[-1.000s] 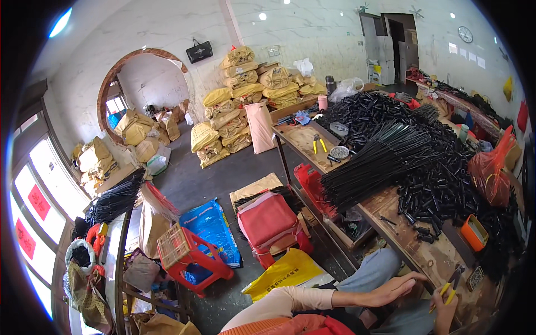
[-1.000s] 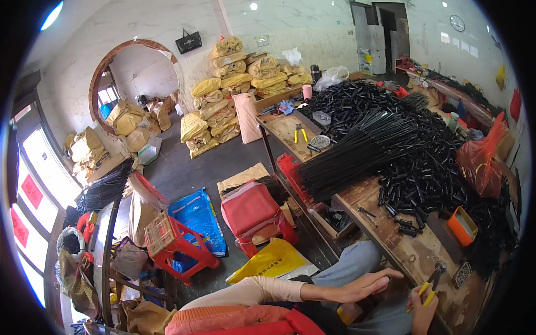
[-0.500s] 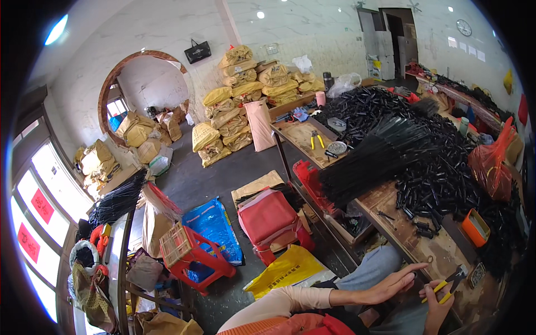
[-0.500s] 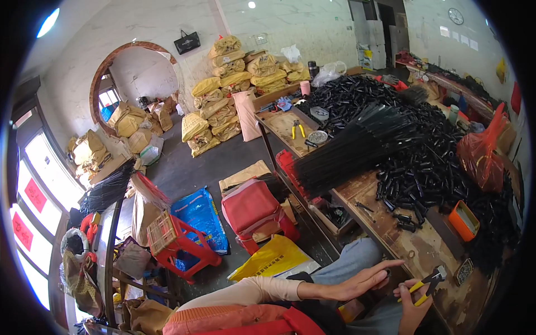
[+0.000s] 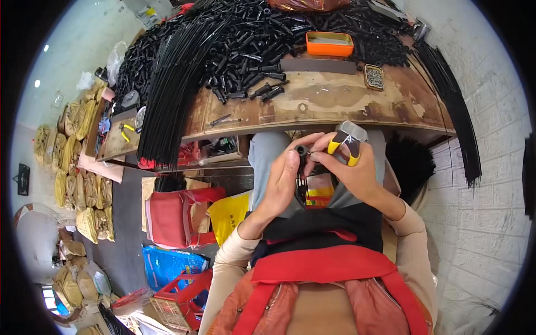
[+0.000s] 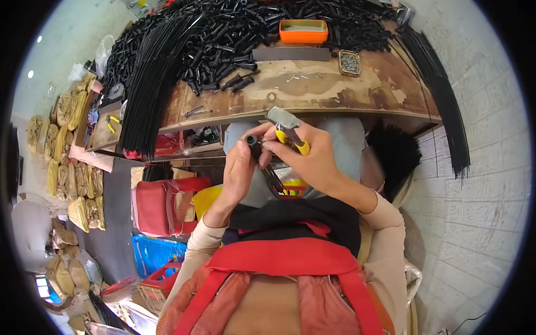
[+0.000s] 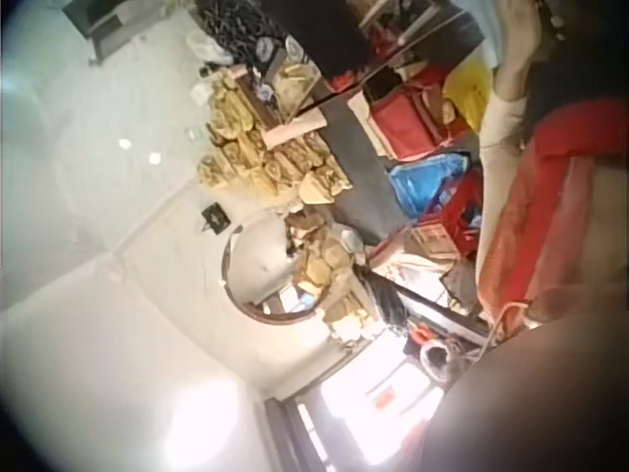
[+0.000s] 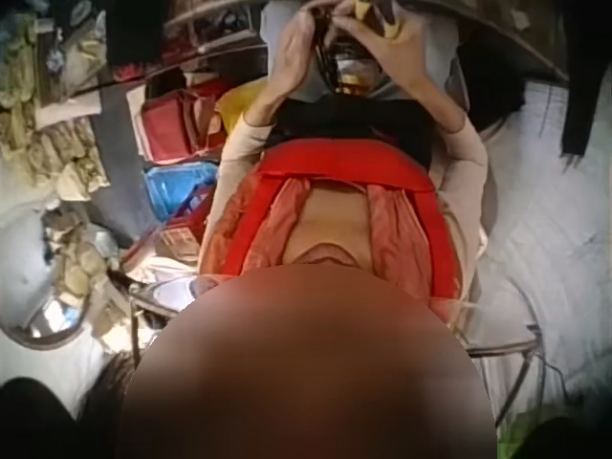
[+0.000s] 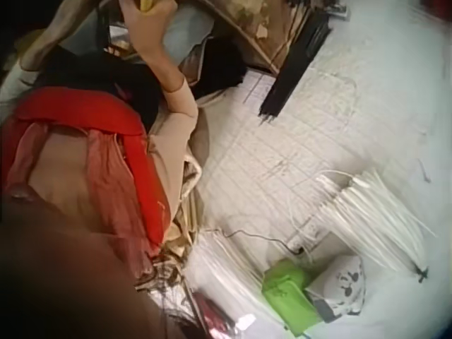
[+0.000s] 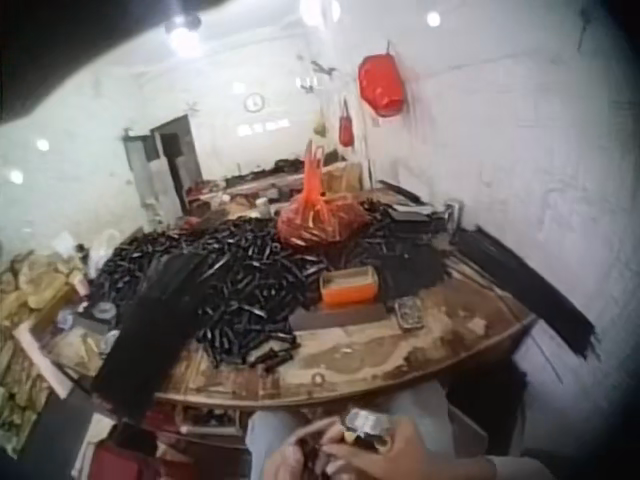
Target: Assembling and trimming black cable harnesses or plastic parts at a manufacturing workbench.
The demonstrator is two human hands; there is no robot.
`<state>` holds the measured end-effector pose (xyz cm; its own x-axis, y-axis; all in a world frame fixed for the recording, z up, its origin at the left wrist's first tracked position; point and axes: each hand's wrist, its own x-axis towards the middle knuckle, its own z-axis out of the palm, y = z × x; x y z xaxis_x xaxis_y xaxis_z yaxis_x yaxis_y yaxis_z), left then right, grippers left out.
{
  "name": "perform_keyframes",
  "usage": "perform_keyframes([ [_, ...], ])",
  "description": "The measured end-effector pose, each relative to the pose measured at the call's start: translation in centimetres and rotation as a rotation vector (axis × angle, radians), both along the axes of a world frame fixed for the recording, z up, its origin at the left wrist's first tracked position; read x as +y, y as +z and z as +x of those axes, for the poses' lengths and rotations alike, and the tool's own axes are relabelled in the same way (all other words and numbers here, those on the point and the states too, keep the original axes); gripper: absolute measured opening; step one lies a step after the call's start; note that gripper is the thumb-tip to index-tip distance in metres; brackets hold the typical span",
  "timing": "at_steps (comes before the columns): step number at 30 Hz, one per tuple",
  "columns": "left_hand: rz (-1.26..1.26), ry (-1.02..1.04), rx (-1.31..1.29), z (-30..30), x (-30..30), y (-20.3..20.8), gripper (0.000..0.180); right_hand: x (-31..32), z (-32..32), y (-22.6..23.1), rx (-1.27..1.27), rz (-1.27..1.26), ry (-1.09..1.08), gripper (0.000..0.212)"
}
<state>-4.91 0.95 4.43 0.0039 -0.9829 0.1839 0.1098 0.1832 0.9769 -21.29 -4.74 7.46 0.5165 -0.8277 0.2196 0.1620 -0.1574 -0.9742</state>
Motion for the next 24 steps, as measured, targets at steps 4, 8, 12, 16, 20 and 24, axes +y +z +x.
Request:
perform_keyframes([
  [4, -0.044, -0.050, 0.049, 0.1, 0.9, -0.2, 0.067, 0.9, 0.3, -0.2, -0.058, 0.027, 0.052, 0.010],
  [8, -0.042, -0.028, 0.076, 0.5, 1.8, -0.5, 0.067, 1.7, 0.7, -0.2, -0.047, -0.053, 0.051, 0.011],
  [12, -0.029, -0.033, 0.079, 0.8, 2.0, -0.4, 0.068, 1.5, 1.0, -0.3, -0.107, -0.041, 0.071, 0.013],
  [16, -0.039, -0.014, 0.076, 0.5, 1.7, -0.4, 0.069, 1.4, 1.1, 0.3, -0.120, -0.041, 0.057, 0.011],
  [20, -0.050, -0.037, 0.063, 0.3, 1.2, -0.4, 0.068, 1.2, 0.6, -0.1, -0.049, -0.022, 0.063, 0.013],
  [24, -0.044, -0.086, 0.062, 0.7, 0.9, -0.5, 0.059, 0.3, 0.6, -1.0, -0.132, -0.166, 0.131, 0.015],
])
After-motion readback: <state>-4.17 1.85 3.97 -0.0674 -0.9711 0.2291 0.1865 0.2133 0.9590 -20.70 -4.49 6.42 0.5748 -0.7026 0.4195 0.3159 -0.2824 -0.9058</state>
